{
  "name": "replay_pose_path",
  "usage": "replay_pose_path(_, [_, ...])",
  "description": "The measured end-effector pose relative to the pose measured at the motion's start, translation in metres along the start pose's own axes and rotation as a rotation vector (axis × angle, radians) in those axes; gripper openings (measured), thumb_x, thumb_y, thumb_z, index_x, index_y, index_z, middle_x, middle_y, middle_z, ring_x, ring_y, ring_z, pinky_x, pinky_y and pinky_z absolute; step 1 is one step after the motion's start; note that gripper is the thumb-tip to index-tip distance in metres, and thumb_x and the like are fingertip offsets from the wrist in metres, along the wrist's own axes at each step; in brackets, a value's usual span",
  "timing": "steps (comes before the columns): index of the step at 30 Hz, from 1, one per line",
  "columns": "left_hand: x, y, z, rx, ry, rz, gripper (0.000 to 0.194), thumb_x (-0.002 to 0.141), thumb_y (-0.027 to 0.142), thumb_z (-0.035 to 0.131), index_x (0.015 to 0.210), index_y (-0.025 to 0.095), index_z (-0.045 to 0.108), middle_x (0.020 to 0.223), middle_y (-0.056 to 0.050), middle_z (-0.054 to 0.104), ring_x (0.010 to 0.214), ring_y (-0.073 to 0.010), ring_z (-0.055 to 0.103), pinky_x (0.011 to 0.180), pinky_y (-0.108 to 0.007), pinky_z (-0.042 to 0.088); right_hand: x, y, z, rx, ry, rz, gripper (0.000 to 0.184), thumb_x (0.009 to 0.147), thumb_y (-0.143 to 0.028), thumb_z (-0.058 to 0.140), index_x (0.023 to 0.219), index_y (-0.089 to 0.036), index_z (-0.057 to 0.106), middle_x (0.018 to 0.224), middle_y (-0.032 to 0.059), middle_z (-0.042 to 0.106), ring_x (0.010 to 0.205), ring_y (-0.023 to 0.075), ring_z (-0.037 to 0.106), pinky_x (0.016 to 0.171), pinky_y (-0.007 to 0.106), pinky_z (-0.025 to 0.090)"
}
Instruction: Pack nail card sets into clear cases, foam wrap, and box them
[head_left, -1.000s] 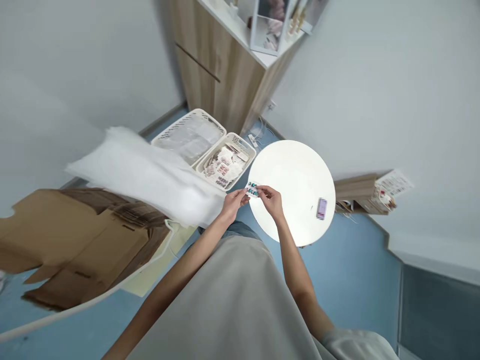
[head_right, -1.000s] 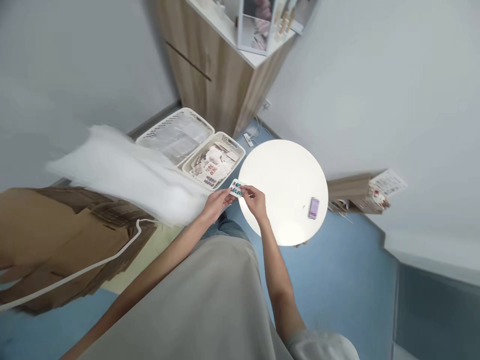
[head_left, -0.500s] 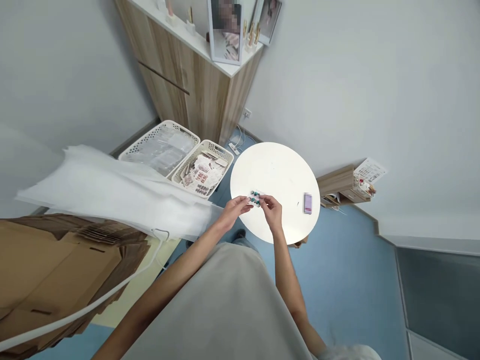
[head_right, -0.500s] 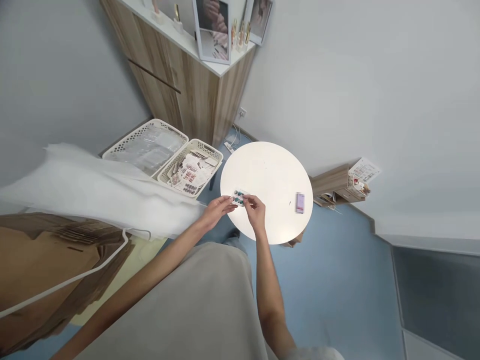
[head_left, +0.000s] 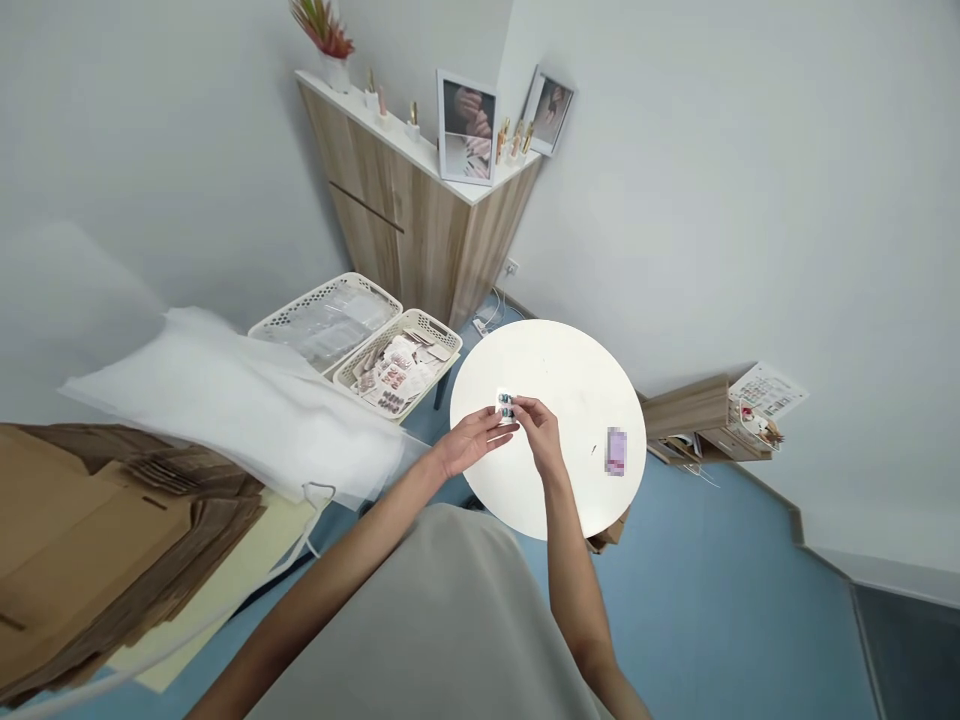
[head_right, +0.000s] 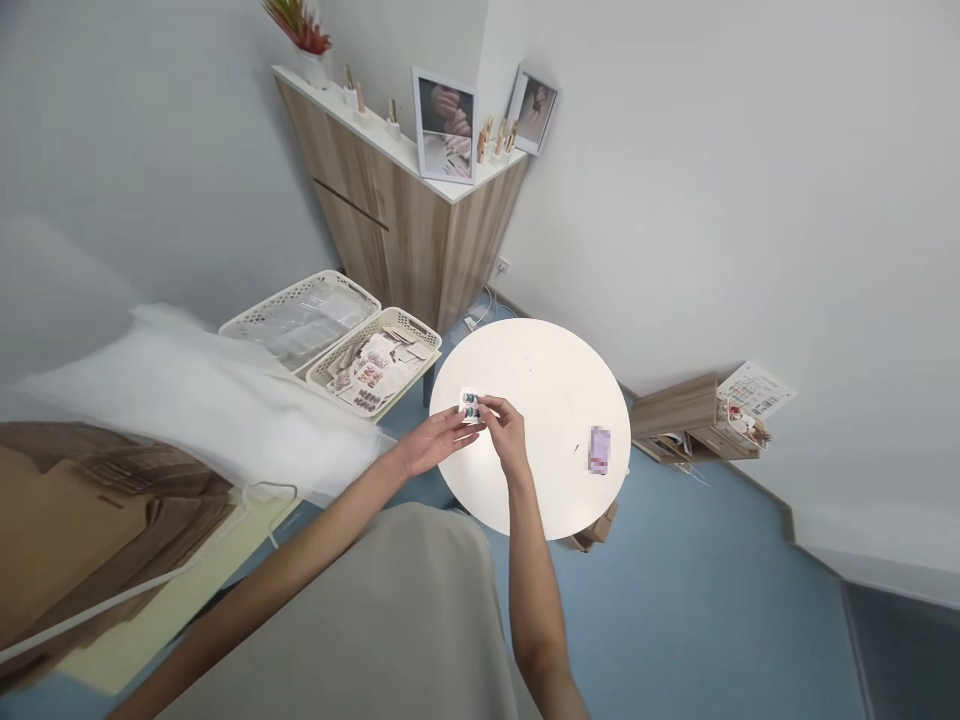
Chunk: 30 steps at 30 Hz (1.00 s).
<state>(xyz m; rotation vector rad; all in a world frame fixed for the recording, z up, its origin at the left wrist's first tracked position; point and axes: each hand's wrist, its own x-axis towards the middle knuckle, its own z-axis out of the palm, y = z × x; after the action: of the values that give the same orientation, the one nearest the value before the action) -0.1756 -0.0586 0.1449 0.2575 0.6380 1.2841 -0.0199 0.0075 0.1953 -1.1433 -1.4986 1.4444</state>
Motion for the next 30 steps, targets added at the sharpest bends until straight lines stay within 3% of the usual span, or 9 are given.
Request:
replay_pose_path(3, [0.008,-0.008,0.006,0.246,0.179,0.138,0.048,0.074,0.042,0.100,0.108,0.021,0.073,0.123,-0.009,0.078,0.122,-0.0288,0.074,0.115,-0.048,0.052,-0.004,0.003,-0.003,-0.072,0.073,-0.023,0.032,0.086,-0.053,0.083,0.100,-0.024,0.080,0.125,0.0110,0.078,0.124,0.0297,0.070,0.102,0.044,0.060])
replay_pose_path(5, [0.012,-0.014,0.008,0.405,0.290,0.224,0.054,0.069,0.045,0.101,0.108,0.021,0.071,0.120,-0.010,0.077,0.117,-0.0295,0.074,0.108,-0.049,0.056,-0.008,0.005,-0.002,-0.133,0.109,-0.017,0.031,0.085,-0.052,0.083,0.097,-0.024,0.079,0.115,0.0095,0.079,0.116,0.0281,0.072,0.098,0.042,0.061])
replay_pose_path(9, [0.018,-0.023,0.009,0.632,0.392,0.353,0.065,0.065,0.045,0.101,0.117,0.023,0.070,0.131,-0.012,0.074,0.113,-0.0297,0.075,0.098,-0.047,0.062,-0.015,0.008,0.000,-0.223,0.163,0.008,0.027,0.089,-0.049,0.074,0.091,-0.023,0.076,0.099,0.0072,0.079,0.099,0.0248,0.072,0.089,0.039,0.062])
replay_pose_path(13, [0.018,-0.028,0.011,0.659,0.405,0.391,0.075,0.066,0.048,0.099,0.130,0.023,0.070,0.144,-0.015,0.070,0.112,-0.0288,0.076,0.096,-0.045,0.063,-0.015,0.011,-0.006,-0.260,0.238,0.031,0.029,0.089,-0.050,0.070,0.088,-0.021,0.075,0.096,0.0081,0.079,0.094,0.0244,0.072,0.084,0.038,0.060])
replay_pose_path(18, [0.012,-0.026,0.011,0.561,0.462,0.351,0.052,0.077,0.059,0.088,0.109,0.019,0.079,0.114,-0.014,0.082,0.093,-0.0278,0.079,0.091,-0.046,0.064,-0.012,0.018,-0.020,-0.222,0.256,0.081,0.032,0.087,-0.052,0.070,0.086,-0.020,0.074,0.091,0.0078,0.079,0.089,0.0237,0.070,0.082,0.037,0.058])
replay_pose_path(21, [0.008,-0.023,0.009,0.503,0.464,0.301,0.054,0.071,0.060,0.093,0.103,0.018,0.081,0.103,-0.013,0.083,0.089,-0.0283,0.079,0.087,-0.046,0.065,-0.011,0.021,-0.024,-0.172,0.228,0.111,0.032,0.084,-0.052,0.073,0.085,-0.020,0.074,0.089,0.0063,0.078,0.086,0.0220,0.068,0.081,0.036,0.057])
replay_pose_path(25, [0.002,-0.019,0.006,0.398,0.422,0.244,0.052,0.069,0.053,0.098,0.104,0.018,0.081,0.101,-0.011,0.083,0.090,-0.0264,0.079,0.092,-0.045,0.064,-0.012,0.016,-0.027,-0.136,0.188,0.138,0.032,0.083,-0.053,0.076,0.084,-0.021,0.075,0.088,0.0052,0.077,0.086,0.0220,0.067,0.081,0.035,0.056])
replay_pose_path(27, [-0.001,-0.017,0.003,0.279,0.357,0.187,0.048,0.072,0.045,0.099,0.108,0.018,0.081,0.107,-0.011,0.083,0.096,-0.0249,0.079,0.099,-0.044,0.062,-0.013,0.011,-0.028,-0.087,0.142,0.135,0.033,0.084,-0.054,0.078,0.086,-0.021,0.076,0.092,0.0058,0.078,0.092,0.0232,0.069,0.086,0.036,0.057])
replay_pose_path(30, [-0.006,-0.014,0.001,0.072,0.165,0.062,0.049,0.078,0.035,0.097,0.122,0.020,0.079,0.125,-0.013,0.081,0.114,-0.0262,0.077,0.112,-0.045,0.056,-0.013,0.004,-0.028,-0.007,0.039,0.124,0.037,0.087,-0.058,0.078,0.092,-0.021,0.078,0.101,0.0074,0.080,0.105,0.0262,0.071,0.098,0.039,0.057])
